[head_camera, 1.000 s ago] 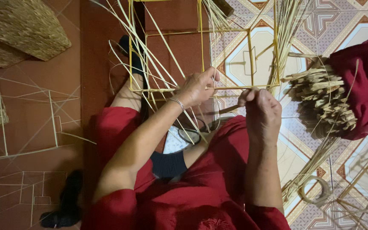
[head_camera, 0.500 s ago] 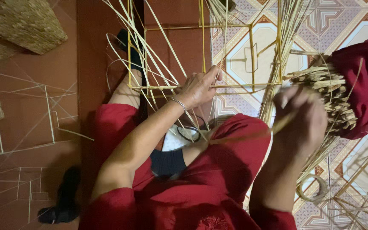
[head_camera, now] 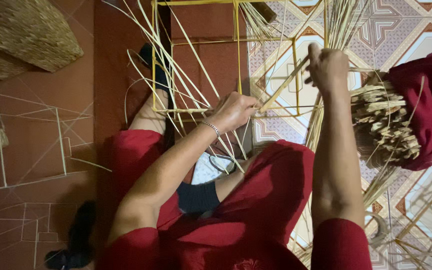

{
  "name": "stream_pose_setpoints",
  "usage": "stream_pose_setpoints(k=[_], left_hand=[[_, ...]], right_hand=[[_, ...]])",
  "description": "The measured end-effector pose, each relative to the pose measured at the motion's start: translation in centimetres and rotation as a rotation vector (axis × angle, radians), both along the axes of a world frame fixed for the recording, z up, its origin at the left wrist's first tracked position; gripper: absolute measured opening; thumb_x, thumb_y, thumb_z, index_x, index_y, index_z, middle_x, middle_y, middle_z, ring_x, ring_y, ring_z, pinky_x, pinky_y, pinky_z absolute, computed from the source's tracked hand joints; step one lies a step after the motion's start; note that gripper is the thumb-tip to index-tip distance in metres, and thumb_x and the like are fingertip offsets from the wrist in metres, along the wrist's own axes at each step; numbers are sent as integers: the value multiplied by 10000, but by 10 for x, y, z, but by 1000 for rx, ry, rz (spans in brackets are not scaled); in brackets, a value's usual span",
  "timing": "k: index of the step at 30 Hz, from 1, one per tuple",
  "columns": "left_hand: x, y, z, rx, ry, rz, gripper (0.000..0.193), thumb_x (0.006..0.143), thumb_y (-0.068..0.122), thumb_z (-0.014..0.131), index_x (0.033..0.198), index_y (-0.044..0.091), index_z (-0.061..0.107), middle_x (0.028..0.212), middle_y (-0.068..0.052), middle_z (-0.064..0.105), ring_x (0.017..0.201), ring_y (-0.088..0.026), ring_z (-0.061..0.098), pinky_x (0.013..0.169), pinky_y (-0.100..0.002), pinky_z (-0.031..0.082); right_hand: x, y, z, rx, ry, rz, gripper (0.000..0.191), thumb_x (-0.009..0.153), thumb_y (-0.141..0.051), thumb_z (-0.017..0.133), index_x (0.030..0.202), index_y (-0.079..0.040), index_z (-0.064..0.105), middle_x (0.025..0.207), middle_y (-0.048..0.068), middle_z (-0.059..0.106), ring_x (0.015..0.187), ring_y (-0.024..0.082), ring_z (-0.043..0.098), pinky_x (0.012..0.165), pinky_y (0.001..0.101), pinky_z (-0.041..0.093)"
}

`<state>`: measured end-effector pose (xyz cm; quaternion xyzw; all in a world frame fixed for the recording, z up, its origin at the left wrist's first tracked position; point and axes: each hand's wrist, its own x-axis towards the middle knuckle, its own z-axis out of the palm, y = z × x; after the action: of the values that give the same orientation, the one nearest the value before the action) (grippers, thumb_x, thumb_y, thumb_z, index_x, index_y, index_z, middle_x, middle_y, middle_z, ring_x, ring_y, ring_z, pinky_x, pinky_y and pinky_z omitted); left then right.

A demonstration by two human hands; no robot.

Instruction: The person sits on the floor weaving thin bamboo strips onto a rectangular bamboo frame, bending and threading each strip around the frame bars and pulling them tight by hand, taking new strips from a bundle beside them as they work around the frame.

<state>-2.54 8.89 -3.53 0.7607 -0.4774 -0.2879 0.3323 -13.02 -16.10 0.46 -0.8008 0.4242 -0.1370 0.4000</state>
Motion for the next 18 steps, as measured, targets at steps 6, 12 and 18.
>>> stream_pose_setpoints(k=[6,12,18], left_hand=[[-2,-8,-6,-149,-57,7,248,880,123,714,1093,216,802,868,-116,766,717,-243,732,729,-413,596],[-2,-3,27,64,188,47,356,878,39,603,1209,169,615,803,-66,782,586,-172,697,596,-382,580],[0,3,47,3,237,43,328,863,18,606,1176,107,568,856,-29,779,504,-177,672,506,-330,575]], right_hand=[[-64,81,-13,-316,-391,-52,308,1107,-130,625,832,-24,718,718,104,699,576,113,618,494,275,486],[-84,175,-48,-43,-327,158,306,986,-137,676,1218,61,705,1072,122,742,918,191,692,678,292,539],[-106,174,-63,249,-140,64,288,1020,-259,679,1042,13,772,899,128,761,802,152,662,727,317,542]])
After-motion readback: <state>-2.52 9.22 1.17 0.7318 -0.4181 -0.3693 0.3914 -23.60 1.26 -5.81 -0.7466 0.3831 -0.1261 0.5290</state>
